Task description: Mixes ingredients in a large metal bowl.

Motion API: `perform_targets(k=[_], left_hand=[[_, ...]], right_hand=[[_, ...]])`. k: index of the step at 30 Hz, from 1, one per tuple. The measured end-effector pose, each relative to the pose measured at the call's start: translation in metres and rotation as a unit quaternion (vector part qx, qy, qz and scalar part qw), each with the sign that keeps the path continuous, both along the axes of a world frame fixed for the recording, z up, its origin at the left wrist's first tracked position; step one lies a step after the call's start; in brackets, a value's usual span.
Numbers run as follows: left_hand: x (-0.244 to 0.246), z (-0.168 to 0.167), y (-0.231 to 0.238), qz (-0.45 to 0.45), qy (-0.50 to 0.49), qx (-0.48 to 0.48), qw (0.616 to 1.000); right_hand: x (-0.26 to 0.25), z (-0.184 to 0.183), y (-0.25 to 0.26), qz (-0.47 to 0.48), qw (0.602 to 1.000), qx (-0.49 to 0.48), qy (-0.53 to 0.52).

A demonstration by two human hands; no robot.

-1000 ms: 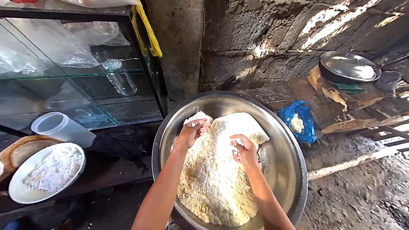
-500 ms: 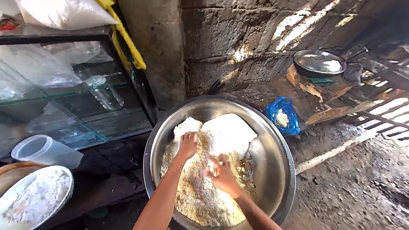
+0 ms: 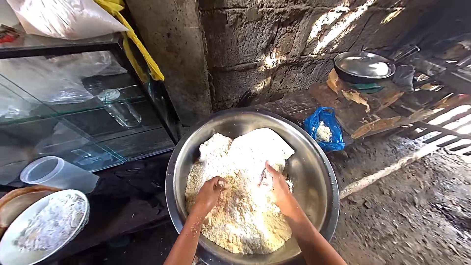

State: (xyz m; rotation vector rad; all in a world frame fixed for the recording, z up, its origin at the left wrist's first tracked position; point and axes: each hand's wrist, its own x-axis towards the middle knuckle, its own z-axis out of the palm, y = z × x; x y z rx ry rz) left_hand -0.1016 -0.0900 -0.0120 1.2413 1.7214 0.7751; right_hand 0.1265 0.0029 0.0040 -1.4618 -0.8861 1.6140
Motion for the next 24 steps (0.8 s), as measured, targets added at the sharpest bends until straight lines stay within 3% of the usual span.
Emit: perform_targets(k=[3, 5, 8, 14, 18, 24], left_hand=[[0.003, 0.006, 0.006, 0.139, -0.227, 0.038, 0.963], [0.003, 0.015, 0.014, 0.183, -0.360, 0.009, 0.915], [0.003, 0.021, 0.025, 0.189, -0.444, 0.011, 0.876], [0.000, 0.033, 0.068, 0.196, -0.428, 0.072, 0.879], [-0.005, 0.025, 0.088, 0.204, -0.414, 0.092, 0.882], [-0.009, 0.006, 0.097, 0.218, -0.412, 0.059, 0.883]], right_hand=[[0.004, -0.002, 0.002, 0.099, 0.984, 0.019, 0.143], [0.005, 0.001, 0.005, 0.148, 0.979, 0.087, 0.110], [0.003, 0.008, 0.012, 0.167, 0.976, 0.123, 0.069], [-0.002, 0.025, 0.016, 0.228, 0.970, 0.067, -0.046], [0.012, 0.015, 0.020, 0.302, 0.949, 0.093, -0.009], [0.006, 0.011, 0.014, 0.233, 0.965, 0.078, -0.096]])
